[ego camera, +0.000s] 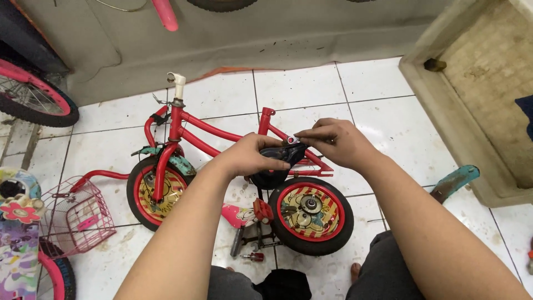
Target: The person uses a wrench to loosen the rear axle nuts and removes the rear wheel and chain from a small red bicycle.
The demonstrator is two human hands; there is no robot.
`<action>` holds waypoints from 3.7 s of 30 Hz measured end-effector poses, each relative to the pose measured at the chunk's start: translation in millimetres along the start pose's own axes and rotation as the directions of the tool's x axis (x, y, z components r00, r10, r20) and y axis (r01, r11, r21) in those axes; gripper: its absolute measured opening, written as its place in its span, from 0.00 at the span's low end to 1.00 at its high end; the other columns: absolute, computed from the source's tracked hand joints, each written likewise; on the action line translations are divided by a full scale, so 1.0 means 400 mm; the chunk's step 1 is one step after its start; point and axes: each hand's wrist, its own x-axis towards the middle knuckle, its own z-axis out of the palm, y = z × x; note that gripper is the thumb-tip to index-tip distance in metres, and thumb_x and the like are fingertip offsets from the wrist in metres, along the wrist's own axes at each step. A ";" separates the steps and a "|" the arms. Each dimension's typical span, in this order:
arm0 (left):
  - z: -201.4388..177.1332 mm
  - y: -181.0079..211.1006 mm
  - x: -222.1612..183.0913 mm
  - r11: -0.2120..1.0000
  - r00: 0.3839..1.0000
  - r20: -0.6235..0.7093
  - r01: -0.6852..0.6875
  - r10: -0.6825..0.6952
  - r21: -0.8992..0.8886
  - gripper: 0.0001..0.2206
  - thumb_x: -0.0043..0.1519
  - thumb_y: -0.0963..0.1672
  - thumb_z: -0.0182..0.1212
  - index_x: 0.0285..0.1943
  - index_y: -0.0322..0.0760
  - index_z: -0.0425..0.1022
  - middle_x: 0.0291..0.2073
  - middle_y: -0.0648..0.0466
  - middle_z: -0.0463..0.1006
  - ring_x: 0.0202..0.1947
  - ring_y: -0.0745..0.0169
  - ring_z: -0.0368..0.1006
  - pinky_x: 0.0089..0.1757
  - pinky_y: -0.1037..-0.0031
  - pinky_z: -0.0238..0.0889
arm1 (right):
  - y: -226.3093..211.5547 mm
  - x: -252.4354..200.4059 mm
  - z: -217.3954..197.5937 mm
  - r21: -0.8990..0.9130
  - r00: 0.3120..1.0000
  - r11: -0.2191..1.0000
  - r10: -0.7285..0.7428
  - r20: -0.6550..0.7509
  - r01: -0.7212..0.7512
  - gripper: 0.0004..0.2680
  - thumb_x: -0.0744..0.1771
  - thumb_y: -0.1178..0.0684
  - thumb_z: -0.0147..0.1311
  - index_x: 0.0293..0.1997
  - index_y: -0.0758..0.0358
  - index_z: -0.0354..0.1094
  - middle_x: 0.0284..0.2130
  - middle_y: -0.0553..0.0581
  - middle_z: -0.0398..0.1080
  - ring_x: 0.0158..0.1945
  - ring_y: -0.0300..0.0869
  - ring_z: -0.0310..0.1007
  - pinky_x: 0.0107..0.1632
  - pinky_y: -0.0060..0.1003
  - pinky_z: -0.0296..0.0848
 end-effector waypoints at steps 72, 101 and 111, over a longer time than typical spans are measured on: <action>0.014 0.027 0.013 0.950 0.946 0.252 0.126 -0.202 0.287 0.21 0.55 0.47 0.66 0.60 0.46 0.80 0.51 0.47 0.84 0.56 0.45 0.77 0.54 0.61 0.69 | 0.081 0.044 0.029 -0.255 0.898 0.931 -0.135 0.419 0.260 0.08 0.68 0.48 0.57 0.49 0.49 0.80 0.32 0.55 0.80 0.38 0.49 0.79 0.54 0.47 0.73; 0.045 -0.054 0.051 0.845 0.895 0.319 0.108 -0.312 0.524 0.19 0.53 0.48 0.70 0.56 0.56 0.83 0.47 0.58 0.85 0.53 0.54 0.79 0.53 0.65 0.70 | 0.042 0.046 0.080 -0.419 0.795 0.800 -0.116 0.595 0.430 0.08 0.68 0.40 0.54 0.45 0.41 0.79 0.32 0.46 0.79 0.43 0.41 0.80 0.57 0.44 0.73; -0.002 0.015 0.007 0.875 0.893 0.282 0.203 -0.350 0.440 0.22 0.53 0.47 0.71 0.59 0.50 0.81 0.54 0.47 0.81 0.59 0.46 0.75 0.57 0.61 0.67 | -0.053 0.014 -0.018 -0.074 0.851 0.981 0.192 0.489 -0.179 0.11 0.67 0.47 0.57 0.50 0.60 0.80 0.40 0.63 0.82 0.51 0.54 0.81 0.57 0.49 0.73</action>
